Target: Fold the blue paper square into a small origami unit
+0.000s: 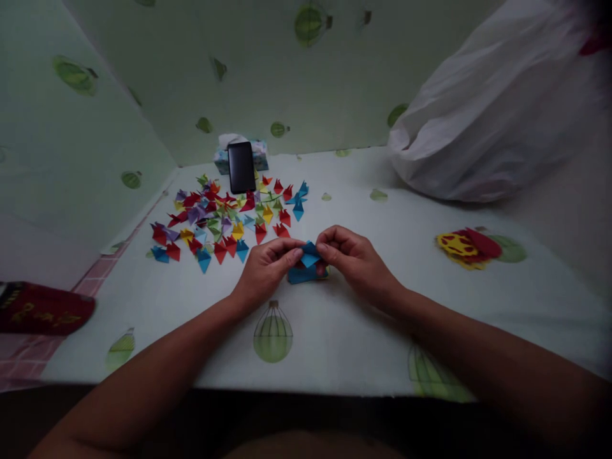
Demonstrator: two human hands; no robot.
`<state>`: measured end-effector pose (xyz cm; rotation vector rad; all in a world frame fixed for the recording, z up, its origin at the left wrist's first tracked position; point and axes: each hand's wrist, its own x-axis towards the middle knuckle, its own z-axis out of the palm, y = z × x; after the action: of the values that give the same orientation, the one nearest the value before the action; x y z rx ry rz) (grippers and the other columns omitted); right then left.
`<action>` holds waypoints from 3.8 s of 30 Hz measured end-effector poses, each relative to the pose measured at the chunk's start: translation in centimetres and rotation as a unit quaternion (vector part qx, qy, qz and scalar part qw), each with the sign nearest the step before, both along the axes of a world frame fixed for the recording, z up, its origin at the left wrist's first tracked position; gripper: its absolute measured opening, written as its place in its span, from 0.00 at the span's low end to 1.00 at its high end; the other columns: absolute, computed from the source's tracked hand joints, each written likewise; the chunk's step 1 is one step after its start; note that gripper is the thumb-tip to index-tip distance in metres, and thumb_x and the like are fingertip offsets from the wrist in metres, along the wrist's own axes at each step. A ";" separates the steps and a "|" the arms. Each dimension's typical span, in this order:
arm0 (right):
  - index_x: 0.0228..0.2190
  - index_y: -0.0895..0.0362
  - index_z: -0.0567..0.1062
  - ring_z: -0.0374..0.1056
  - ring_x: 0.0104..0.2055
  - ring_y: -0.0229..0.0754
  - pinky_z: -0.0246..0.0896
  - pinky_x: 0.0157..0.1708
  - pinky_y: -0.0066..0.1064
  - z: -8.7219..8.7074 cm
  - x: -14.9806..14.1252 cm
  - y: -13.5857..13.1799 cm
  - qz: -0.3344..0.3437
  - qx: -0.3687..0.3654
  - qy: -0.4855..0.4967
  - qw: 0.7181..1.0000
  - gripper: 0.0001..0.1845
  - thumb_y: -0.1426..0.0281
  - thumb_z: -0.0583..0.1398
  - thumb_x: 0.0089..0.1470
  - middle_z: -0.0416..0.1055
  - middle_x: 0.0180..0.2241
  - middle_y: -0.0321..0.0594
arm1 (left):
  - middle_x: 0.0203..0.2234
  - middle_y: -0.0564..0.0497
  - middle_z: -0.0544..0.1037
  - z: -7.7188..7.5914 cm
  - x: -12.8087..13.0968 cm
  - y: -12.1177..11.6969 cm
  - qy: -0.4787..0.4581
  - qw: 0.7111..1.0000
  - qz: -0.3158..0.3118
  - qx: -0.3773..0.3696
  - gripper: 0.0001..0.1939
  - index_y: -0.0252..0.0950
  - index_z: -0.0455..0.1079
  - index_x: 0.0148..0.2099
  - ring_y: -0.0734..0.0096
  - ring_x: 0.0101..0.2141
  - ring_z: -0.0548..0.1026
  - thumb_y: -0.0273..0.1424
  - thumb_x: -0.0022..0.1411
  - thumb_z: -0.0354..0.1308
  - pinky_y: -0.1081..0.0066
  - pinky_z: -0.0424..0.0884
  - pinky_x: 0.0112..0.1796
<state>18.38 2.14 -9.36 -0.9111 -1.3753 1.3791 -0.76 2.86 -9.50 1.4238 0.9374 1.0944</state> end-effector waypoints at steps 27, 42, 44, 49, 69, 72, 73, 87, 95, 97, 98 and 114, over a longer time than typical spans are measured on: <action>0.26 0.55 0.71 0.66 0.24 0.37 0.59 0.28 0.31 0.2 0.0 -0.3 -0.054 -0.001 -0.059 0.997 0.10 0.65 0.65 0.53 0.70 0.20 0.33 | 0.27 0.51 0.80 -0.2 0.2 -0.5 0.053 0.996 0.041 0.057 0.09 0.35 0.78 0.44 0.69 0.30 0.80 0.35 0.65 0.61 0.71 0.77 0.35; 0.32 0.58 0.74 0.65 0.22 0.34 0.61 0.27 0.30 -0.3 -0.1 0.1 0.027 -0.171 0.102 0.980 0.19 0.55 0.67 0.53 0.71 0.24 0.33 | 0.31 0.50 0.82 -0.2 -0.3 0.2 0.065 0.992 0.072 0.076 0.04 0.38 0.80 0.36 0.68 0.33 0.77 0.30 0.57 0.68 0.69 0.73 0.38; 0.38 0.56 0.73 0.65 0.24 0.35 0.60 0.27 0.30 -0.4 0.0 0.2 -0.006 -0.088 0.035 0.995 0.17 0.58 0.67 0.54 0.70 0.25 0.31 | 0.29 0.52 0.80 -0.5 -0.1 0.3 0.000 0.996 0.084 -0.027 0.07 0.36 0.79 0.36 0.71 0.30 0.77 0.31 0.54 0.70 0.71 0.73 0.35; 0.41 0.53 0.72 0.67 0.31 0.37 0.61 0.32 0.31 -0.6 0.2 0.3 0.023 0.081 -0.089 0.992 0.13 0.71 0.65 0.52 0.71 0.31 0.33 | 0.28 0.53 0.80 -0.4 0.3 -0.1 -0.088 0.983 0.055 -0.154 0.12 0.33 0.78 0.36 0.75 0.27 0.76 0.33 0.49 0.73 0.73 0.73 0.33; 0.28 0.55 0.73 0.68 0.26 0.35 0.65 0.32 0.31 -0.5 -0.1 0.0 -0.001 -0.050 0.021 0.999 0.12 0.64 0.69 0.49 0.75 0.26 0.33 | 0.29 0.52 0.83 -0.5 0.7 -0.3 -0.133 0.973 0.010 -0.190 0.16 0.34 0.76 0.40 0.72 0.28 0.81 0.32 0.49 0.74 0.70 0.78 0.37; 0.27 0.55 0.73 0.68 0.27 0.35 0.65 0.31 0.31 -0.4 -0.2 -0.1 -0.009 -0.042 0.015 0.999 0.12 0.64 0.69 0.49 0.74 0.26 0.32 | 0.29 0.52 0.82 -0.7 0.7 -0.3 -0.131 0.974 0.020 -0.185 0.16 0.34 0.76 0.38 0.72 0.28 0.81 0.33 0.48 0.74 0.69 0.78 0.38; 0.27 0.55 0.73 0.67 0.26 0.35 0.64 0.31 0.31 -0.4 -0.2 -0.1 -0.012 -0.039 0.013 0.999 0.11 0.64 0.69 0.49 0.73 0.26 0.32 | 0.30 0.52 0.82 -0.8 0.7 -0.3 -0.130 0.975 0.026 -0.180 0.16 0.34 0.76 0.38 0.72 0.29 0.80 0.32 0.47 0.74 0.69 0.78 0.38; 0.26 0.55 0.72 0.68 0.27 0.36 0.64 0.31 0.31 -0.6 -0.2 -0.1 -0.005 -0.020 -0.003 1.000 0.09 0.67 0.67 0.50 0.72 0.25 0.33 | 0.28 0.53 0.81 0.3 0.8 -0.8 -0.026 0.998 0.050 -0.034 0.09 0.35 0.77 0.36 0.71 0.29 0.79 0.32 0.53 0.71 0.72 0.77 0.33; 0.29 0.56 0.73 0.65 0.26 0.35 0.62 0.27 0.30 -0.6 -0.3 -0.2 0.007 -0.002 -0.010 1.000 0.12 0.63 0.68 0.50 0.70 0.26 0.33 | 0.27 0.53 0.79 0.1 0.6 -0.7 -0.024 0.997 0.075 0.010 0.08 0.33 0.76 0.33 0.75 0.27 0.78 0.31 0.54 0.70 0.75 0.76 0.30; 0.28 0.57 0.74 0.64 0.26 0.35 0.61 0.28 0.30 -0.6 -0.3 -0.2 -0.008 0.019 -0.031 0.999 0.10 0.64 0.66 0.52 0.70 0.26 0.33 | 0.26 0.53 0.79 0.1 0.7 -0.8 -0.027 0.997 0.077 0.006 0.09 0.33 0.75 0.32 0.74 0.26 0.78 0.31 0.53 0.71 0.75 0.75 0.28; 0.28 0.57 0.74 0.64 0.26 0.35 0.60 0.28 0.30 -0.6 -0.3 -0.2 -0.017 0.030 -0.044 0.998 0.09 0.65 0.66 0.53 0.69 0.25 0.33 | 0.26 0.53 0.79 0.1 0.7 -0.8 -0.033 0.996 0.079 -0.001 0.09 0.33 0.74 0.33 0.74 0.25 0.78 0.31 0.53 0.71 0.76 0.75 0.27; 0.27 0.57 0.71 0.63 0.29 0.38 0.57 0.30 0.30 -0.4 0.1 -0.1 -0.047 0.174 -0.187 0.966 0.10 0.65 0.62 0.58 0.70 0.27 0.36 | 0.22 0.54 0.78 0.2 1.0 -1.3 0.029 0.997 0.062 -0.046 0.08 0.33 0.75 0.31 0.74 0.23 0.77 0.32 0.52 0.69 0.76 0.73 0.27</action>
<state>18.43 2.03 -9.74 -1.0134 -1.7660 0.8800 0.26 1.60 -9.27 1.3416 1.1170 1.0918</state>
